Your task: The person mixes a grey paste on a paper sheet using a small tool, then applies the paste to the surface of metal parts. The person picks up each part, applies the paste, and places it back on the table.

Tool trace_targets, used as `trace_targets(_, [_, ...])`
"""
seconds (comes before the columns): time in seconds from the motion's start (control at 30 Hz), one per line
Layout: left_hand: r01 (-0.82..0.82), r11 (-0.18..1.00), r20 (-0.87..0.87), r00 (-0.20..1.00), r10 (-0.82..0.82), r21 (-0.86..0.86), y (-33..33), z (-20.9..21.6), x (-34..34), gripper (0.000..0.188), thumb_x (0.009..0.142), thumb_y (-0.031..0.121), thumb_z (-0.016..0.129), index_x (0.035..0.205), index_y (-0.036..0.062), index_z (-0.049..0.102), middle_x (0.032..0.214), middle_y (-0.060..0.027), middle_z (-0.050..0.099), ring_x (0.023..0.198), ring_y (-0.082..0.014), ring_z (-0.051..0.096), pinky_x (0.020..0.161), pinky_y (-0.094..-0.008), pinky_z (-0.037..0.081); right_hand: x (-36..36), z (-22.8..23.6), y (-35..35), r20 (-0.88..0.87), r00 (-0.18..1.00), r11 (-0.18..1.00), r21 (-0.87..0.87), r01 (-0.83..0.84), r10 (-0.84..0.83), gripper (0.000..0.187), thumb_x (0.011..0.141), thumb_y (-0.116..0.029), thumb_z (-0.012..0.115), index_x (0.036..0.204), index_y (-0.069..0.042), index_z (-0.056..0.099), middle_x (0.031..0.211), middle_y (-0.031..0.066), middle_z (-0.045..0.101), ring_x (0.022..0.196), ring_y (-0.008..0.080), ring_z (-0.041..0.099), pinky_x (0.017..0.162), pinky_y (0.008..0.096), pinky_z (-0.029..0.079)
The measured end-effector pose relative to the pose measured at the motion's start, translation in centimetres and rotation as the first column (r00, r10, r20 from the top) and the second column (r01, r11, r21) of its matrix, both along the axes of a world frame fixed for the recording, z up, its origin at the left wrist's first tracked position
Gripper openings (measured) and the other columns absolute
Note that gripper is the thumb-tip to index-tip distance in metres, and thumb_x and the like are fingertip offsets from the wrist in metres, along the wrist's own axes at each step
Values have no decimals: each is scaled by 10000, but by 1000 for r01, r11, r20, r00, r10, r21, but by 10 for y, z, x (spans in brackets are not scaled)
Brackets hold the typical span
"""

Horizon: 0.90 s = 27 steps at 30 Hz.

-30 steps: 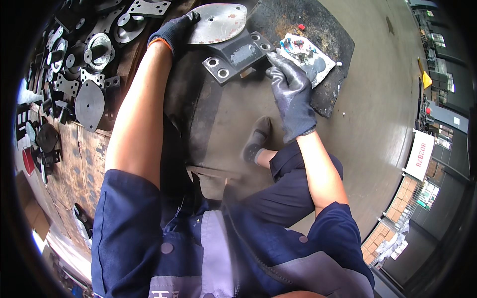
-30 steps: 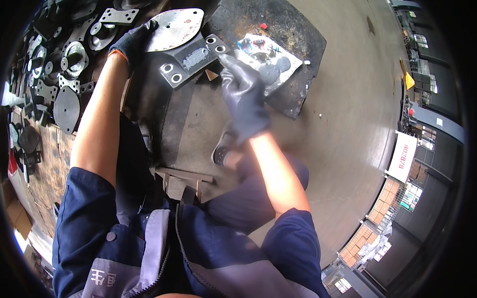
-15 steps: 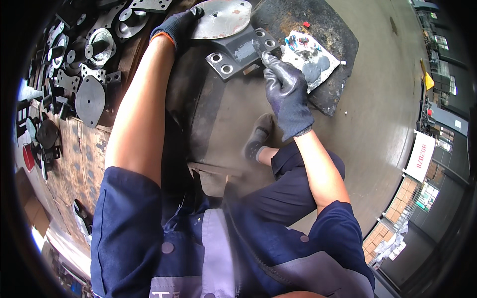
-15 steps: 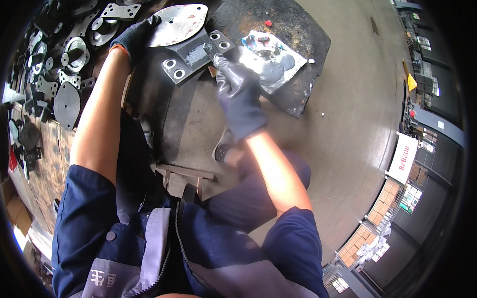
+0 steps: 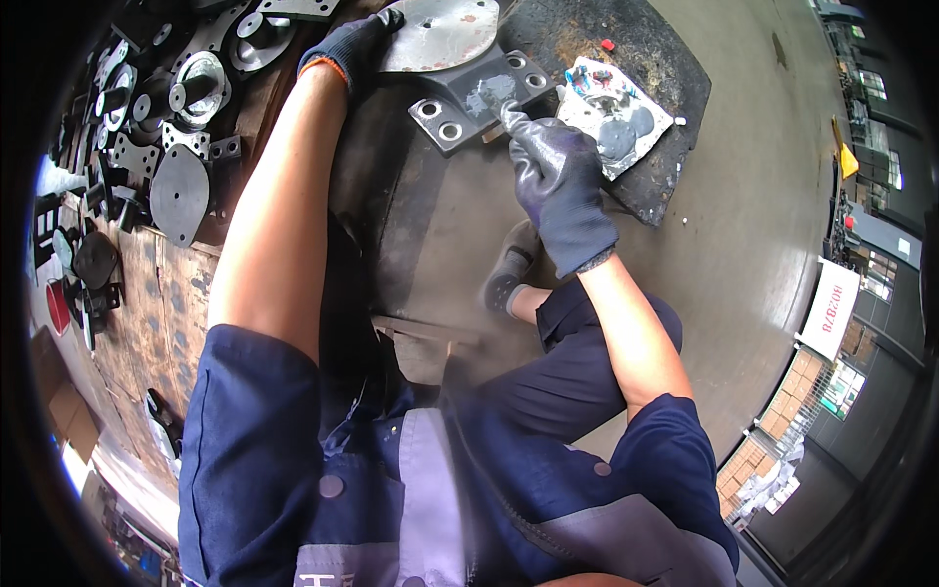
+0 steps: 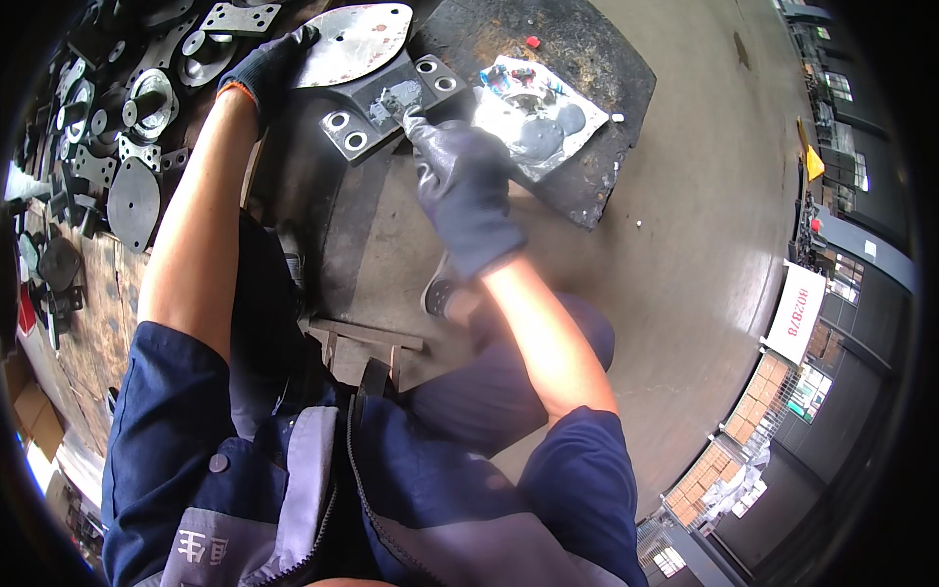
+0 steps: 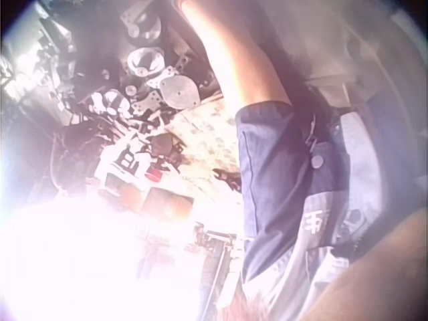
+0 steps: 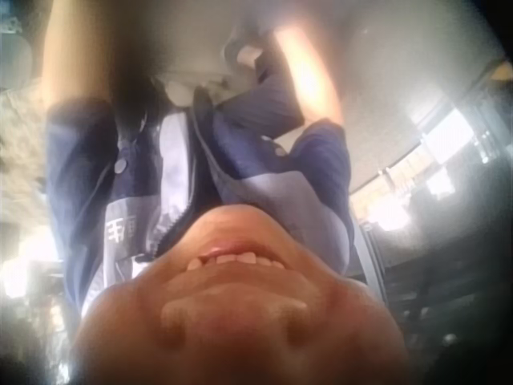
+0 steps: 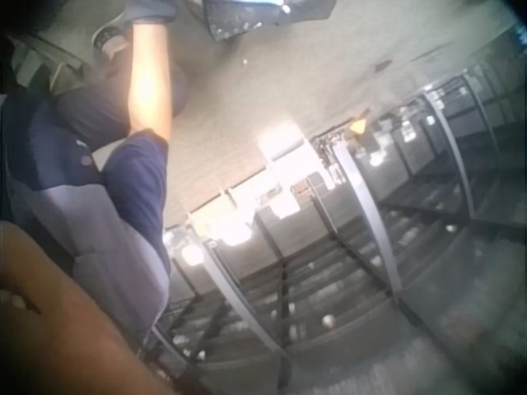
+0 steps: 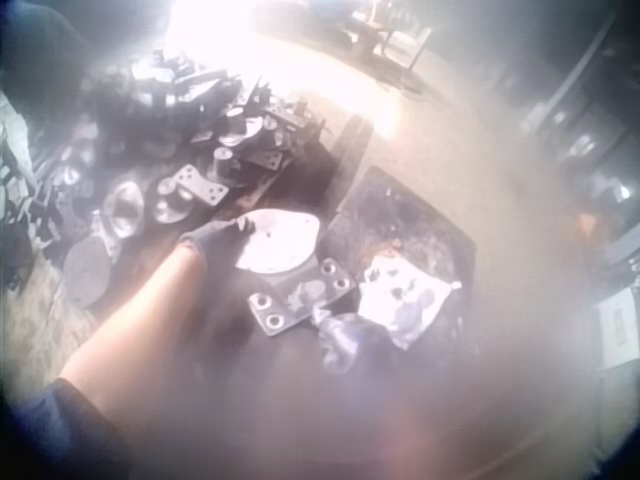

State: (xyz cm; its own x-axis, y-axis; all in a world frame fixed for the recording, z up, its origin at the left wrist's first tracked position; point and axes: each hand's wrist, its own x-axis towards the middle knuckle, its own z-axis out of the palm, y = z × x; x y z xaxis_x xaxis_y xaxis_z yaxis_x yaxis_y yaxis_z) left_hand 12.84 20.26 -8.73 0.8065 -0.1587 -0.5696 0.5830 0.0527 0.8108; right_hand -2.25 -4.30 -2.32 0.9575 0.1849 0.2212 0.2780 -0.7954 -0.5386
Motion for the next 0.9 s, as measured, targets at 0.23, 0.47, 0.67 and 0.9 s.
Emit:
trace_targets(0.23, [-6, 1000, -8, 1000, 6, 14, 6, -9, 2, 510, 996, 379, 348, 1283, -9, 513, 1167, -129, 635, 1037, -191, 596, 906, -279, 464, -3, 7, 5, 76, 991, 965, -245, -88, 110, 209, 765, -70, 582, 910, -145, 713, 777, 111, 643, 682, 310, 614, 622, 401, 493])
trace_targets(0.47, [-11, 1000, -12, 1000, 11, 23, 10, -23, 8, 520, 1013, 377, 302, 1297, -13, 497, 1180, -130, 629, 1054, -193, 590, 916, -276, 458, -5, 2, 1, 60, 984, 985, 38, -168, 166, 252, 771, -12, 581, 969, -95, 712, 875, 125, 670, 786, 269, 648, 706, 353, 525])
trace_targets(0.67, [-16, 999, -5, 1000, 16, 47, 24, -52, 19, 530, 1027, 375, 262, 1309, -16, 483, 1192, -130, 625, 1069, -195, 585, 926, -273, 453, -4, 14, -5, -196, 977, 831, 555, 36, 89, 332, 846, 97, 511, 1133, 7, 651, 1055, 119, 692, 876, 154, 657, 788, 255, 526])
trace_targets(0.9, [-54, 995, -46, 997, 58, 87, 7, -24, 14, 514, 1042, 336, 238, 1332, -27, 458, 1259, -119, 590, 1107, -190, 574, 948, -260, 437, 3, -3, -16, 104, 993, 998, 47, 46, -50, 217, 815, 12, 593, 1008, 11, 692, 920, 187, 690, 856, 280, 685, 764, 346, 528])
